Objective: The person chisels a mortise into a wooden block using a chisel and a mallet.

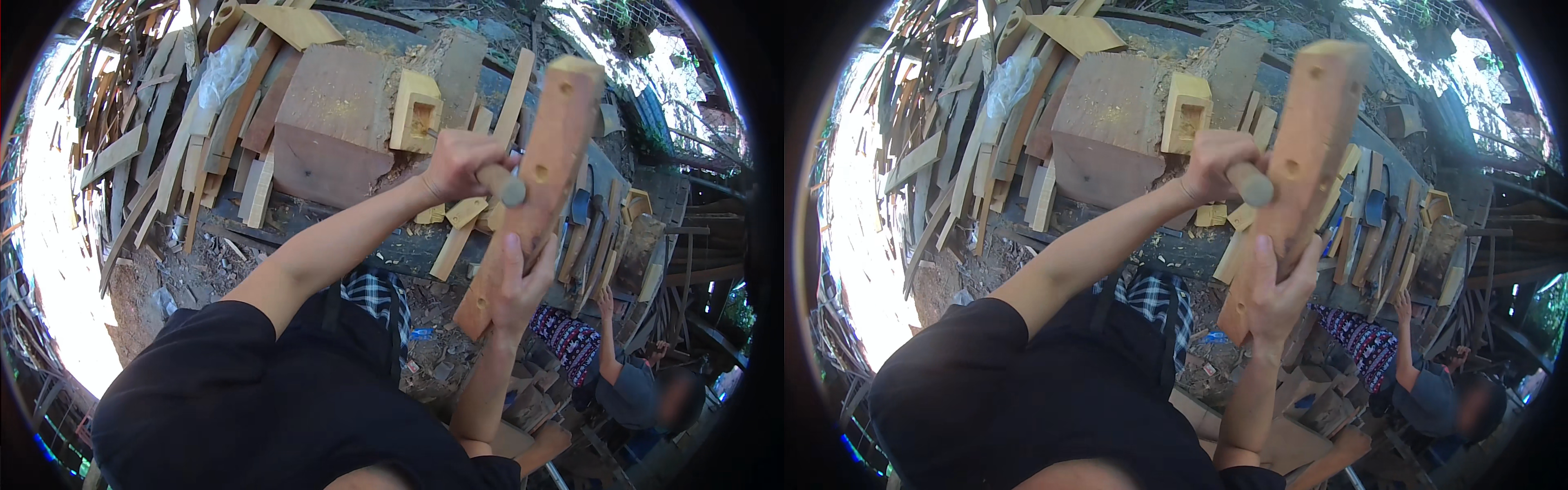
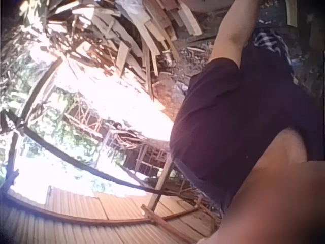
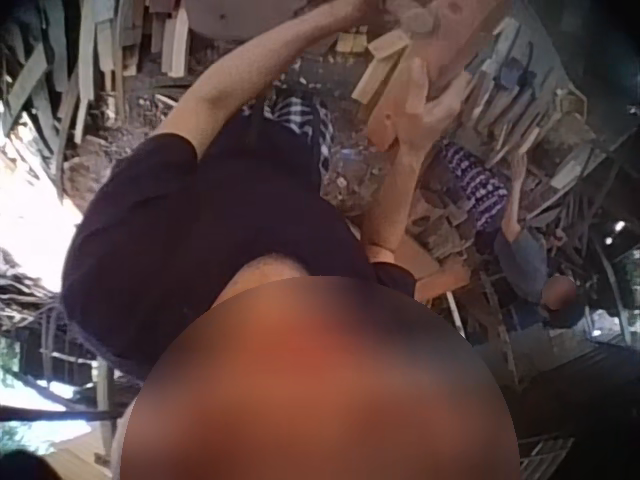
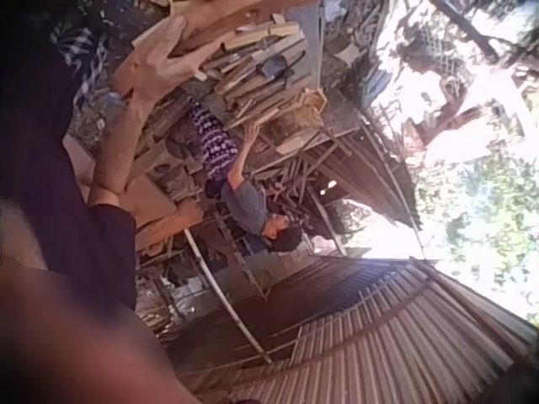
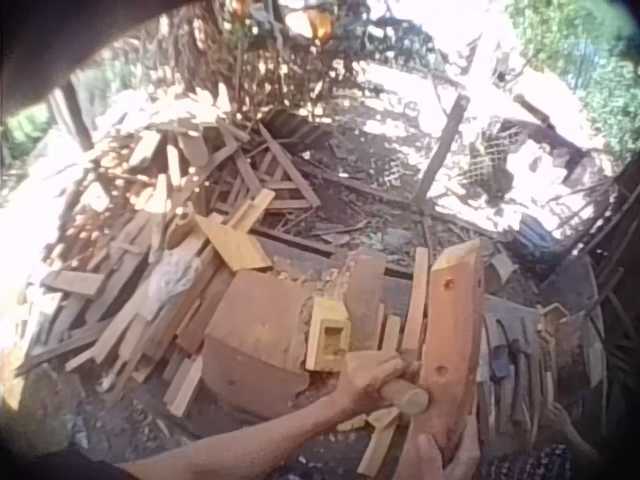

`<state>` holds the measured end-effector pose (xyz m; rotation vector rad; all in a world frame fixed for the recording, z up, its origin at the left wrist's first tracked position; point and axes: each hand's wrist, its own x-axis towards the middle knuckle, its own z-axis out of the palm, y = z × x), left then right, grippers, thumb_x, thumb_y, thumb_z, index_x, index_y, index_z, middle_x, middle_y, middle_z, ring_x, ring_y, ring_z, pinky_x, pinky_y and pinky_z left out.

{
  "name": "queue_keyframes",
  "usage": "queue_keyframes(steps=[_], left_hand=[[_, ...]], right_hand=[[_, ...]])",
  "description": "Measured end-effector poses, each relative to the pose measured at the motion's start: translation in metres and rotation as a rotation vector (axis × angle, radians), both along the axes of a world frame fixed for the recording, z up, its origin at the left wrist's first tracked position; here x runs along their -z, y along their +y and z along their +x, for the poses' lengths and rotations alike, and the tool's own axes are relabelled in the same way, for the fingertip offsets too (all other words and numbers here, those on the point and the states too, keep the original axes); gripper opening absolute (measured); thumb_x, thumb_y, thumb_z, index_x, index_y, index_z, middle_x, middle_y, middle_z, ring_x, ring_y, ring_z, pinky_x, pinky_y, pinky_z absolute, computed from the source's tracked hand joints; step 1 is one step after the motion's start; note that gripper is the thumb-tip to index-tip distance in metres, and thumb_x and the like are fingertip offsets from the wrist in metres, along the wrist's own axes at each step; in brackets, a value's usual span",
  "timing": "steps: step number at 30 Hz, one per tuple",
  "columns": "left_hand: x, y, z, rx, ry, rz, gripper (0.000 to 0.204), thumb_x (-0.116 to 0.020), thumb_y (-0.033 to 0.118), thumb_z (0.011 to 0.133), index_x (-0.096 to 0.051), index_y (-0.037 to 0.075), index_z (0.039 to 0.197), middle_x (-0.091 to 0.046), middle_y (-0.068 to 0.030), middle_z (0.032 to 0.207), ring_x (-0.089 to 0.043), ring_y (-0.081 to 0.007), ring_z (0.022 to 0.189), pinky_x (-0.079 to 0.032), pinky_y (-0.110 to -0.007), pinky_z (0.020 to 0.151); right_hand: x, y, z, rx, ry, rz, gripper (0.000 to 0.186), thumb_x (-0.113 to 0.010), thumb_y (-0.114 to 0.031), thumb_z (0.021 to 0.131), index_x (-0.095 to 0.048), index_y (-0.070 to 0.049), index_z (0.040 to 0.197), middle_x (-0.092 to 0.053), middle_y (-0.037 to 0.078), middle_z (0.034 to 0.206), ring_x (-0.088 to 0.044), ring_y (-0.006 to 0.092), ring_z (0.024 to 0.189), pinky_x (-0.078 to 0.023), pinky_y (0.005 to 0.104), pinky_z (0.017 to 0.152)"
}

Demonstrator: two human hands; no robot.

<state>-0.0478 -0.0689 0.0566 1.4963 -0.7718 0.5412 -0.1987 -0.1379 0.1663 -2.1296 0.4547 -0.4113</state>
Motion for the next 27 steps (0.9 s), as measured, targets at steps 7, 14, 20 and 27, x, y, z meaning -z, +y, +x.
queue_keyframes(steps=[7,14,20,27], left_hand=[[-0.024,-0.016,-0.022,0.061,-0.120,-0.026,0.027,-0.080,0.021,0.074,-0.057,0.013,0.062,-0.053,-0.0018,0.057,-0.056,-0.0203,0.050,-0.041,-0.032,0.044],[-0.028,-0.017,0.000,-0.173,-0.028,-0.183,0.030,-0.081,0.012,0.080,-0.055,0.007,0.064,-0.050,-0.0043,0.052,-0.051,-0.0173,0.043,-0.037,-0.030,0.042],[-0.008,0.009,0.032,-0.397,0.355,-0.460,0.030,-0.076,0.016,0.088,-0.057,0.004,0.068,-0.047,0.0009,0.053,-0.046,-0.0047,0.051,-0.038,-0.025,0.047],[-0.020,0.011,0.055,-0.238,0.577,-0.605,0.034,-0.072,0.030,0.092,-0.053,0.006,0.078,-0.049,0.0005,0.057,-0.046,-0.0071,0.048,-0.038,-0.023,0.044]], right_hand=[[-0.003,-0.031,-0.056,0.315,0.056,0.405,0.038,-0.056,-0.023,0.098,-0.048,0.005,0.124,-0.060,0.012,0.092,-0.062,0.0180,0.074,-0.050,0.0294,0.068],[0.003,-0.030,-0.063,0.326,0.078,0.397,0.037,-0.056,-0.023,0.098,-0.047,0.004,0.123,-0.059,0.012,0.094,-0.061,0.0172,0.072,-0.050,0.0290,0.064],[0.009,-0.032,-0.058,0.267,0.135,0.246,0.033,-0.057,-0.021,0.098,-0.051,0.005,0.118,-0.060,0.011,0.104,-0.057,0.0168,0.094,-0.046,0.0303,0.085],[0.010,-0.045,-0.052,0.289,0.099,0.232,0.034,-0.058,-0.022,0.098,-0.051,0.005,0.117,-0.060,0.012,0.105,-0.056,0.0171,0.098,-0.043,0.0305,0.088]])
